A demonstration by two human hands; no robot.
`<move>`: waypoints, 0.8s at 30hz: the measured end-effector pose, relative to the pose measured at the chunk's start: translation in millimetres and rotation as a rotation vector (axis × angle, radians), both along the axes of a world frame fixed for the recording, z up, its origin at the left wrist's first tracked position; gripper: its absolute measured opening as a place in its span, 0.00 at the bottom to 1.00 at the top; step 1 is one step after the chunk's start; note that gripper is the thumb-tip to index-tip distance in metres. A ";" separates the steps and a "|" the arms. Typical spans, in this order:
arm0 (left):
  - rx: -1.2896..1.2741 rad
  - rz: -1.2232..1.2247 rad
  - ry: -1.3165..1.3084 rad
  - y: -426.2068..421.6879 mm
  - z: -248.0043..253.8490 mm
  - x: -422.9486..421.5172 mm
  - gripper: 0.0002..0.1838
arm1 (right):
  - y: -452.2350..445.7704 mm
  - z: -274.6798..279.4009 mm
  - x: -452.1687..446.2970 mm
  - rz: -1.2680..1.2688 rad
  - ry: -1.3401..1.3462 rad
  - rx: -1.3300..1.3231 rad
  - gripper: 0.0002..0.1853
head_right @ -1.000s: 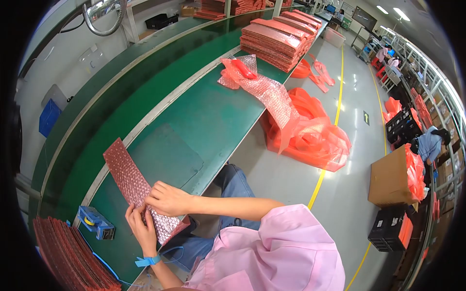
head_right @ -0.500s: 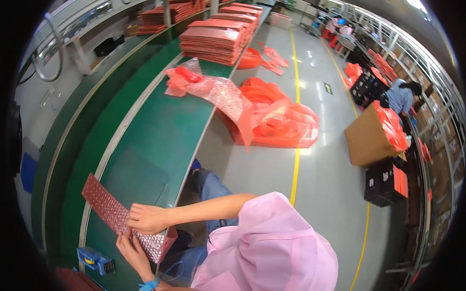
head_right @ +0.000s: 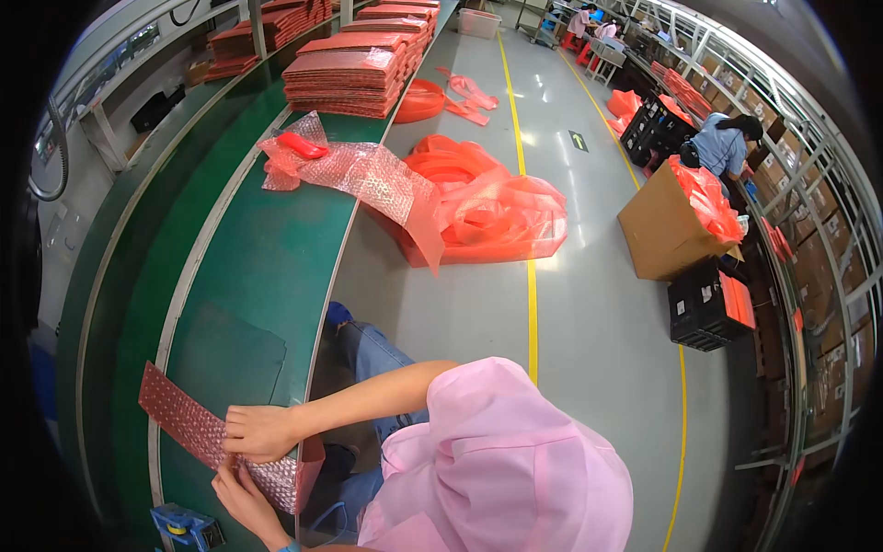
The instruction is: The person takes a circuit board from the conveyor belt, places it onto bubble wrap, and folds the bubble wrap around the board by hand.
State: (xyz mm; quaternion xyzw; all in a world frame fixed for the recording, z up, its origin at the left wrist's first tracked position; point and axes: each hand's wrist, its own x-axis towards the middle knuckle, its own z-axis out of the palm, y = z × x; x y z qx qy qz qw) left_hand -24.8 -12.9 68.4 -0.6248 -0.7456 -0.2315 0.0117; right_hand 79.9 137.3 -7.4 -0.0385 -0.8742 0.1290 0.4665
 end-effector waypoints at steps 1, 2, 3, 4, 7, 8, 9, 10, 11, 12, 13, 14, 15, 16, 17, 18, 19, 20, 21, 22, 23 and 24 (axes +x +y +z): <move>-0.011 0.028 -0.037 2.0 -16.6 -12.0 0.15 | -0.3 0.0 0.2 0.000 -0.005 -0.006 0.10; -0.023 0.055 -0.074 4.5 -27.7 -20.6 0.15 | -0.6 -1.6 -0.1 -0.001 -0.010 -0.012 0.11; -0.033 0.082 -0.112 4.0 -36.9 -27.5 0.15 | -0.7 -3.0 -0.3 -0.002 -0.016 -0.017 0.11; -0.034 0.082 -0.113 3.6 -37.0 -28.6 0.15 | -0.5 -2.8 -0.1 -0.003 -0.016 -0.018 0.11; -0.050 0.047 -0.077 1.9 -34.2 -31.7 0.15 | -0.5 -2.2 0.6 0.012 -0.017 -0.018 0.11; -0.055 0.036 -0.064 1.4 -33.3 -32.3 0.15 | -0.8 -2.0 0.6 0.017 -0.017 -0.019 0.11; -0.057 0.036 -0.064 1.1 -32.6 -32.6 0.15 | -1.1 -1.8 0.4 0.017 -0.017 -0.020 0.11; -0.064 0.035 -0.052 1.3 -31.6 -32.3 0.15 | -1.3 -1.3 0.1 0.024 0.006 -0.033 0.11; -0.071 0.036 -0.040 2.2 -30.2 -31.1 0.15 | -1.0 0.7 0.4 0.032 0.027 -0.044 0.11; -0.077 0.038 -0.028 3.5 -28.2 -29.5 0.15 | -0.5 2.7 0.6 0.042 0.049 -0.056 0.11; -0.084 0.043 -0.015 8.6 -15.0 -21.0 0.15 | 0.0 2.5 0.0 0.054 0.071 -0.068 0.11; -0.021 0.011 0.007 2.8 0.3 -4.6 0.13 | 0.0 1.7 0.2 0.039 0.029 -0.054 0.11; 0.040 -0.003 0.031 3.5 27.9 20.5 0.11 | -0.5 6.8 2.7 0.042 -0.013 -0.041 0.11; 0.033 0.060 0.033 10.9 25.7 18.6 0.11 | 1.3 9.8 7.7 0.046 -0.050 -0.050 0.11; -0.125 0.124 -0.001 14.6 11.6 4.4 0.12 | 0.4 15.8 10.4 0.036 -0.075 -0.073 0.11; -0.279 0.215 -0.048 12.3 -4.8 -8.5 0.12 | 1.4 21.2 10.3 0.054 -0.098 -0.094 0.11; -0.098 0.163 0.095 9.6 -26.1 -15.4 0.12 | 5.9 16.1 4.7 0.135 -0.108 -0.141 0.11; -0.117 0.209 0.060 12.6 -11.7 -7.1 0.12 | 6.1 24.8 7.0 0.120 -0.145 -0.134 0.13; -0.193 0.221 -0.008 15.9 3.0 -2.9 0.11 | 5.9 34.4 8.1 0.133 -0.180 -0.179 0.15; -0.203 0.206 -0.015 14.6 -4.5 -8.1 0.11 | 9.7 36.4 6.4 0.196 -0.282 -0.209 0.16; 0.072 0.157 0.025 11.1 -17.9 -9.2 0.10 | 4.8 40.0 8.0 0.126 -0.254 -0.128 0.17; 0.094 0.161 0.038 10.0 -23.6 -11.1 0.09 | 4.5 44.5 5.0 0.155 -0.427 -0.198 0.18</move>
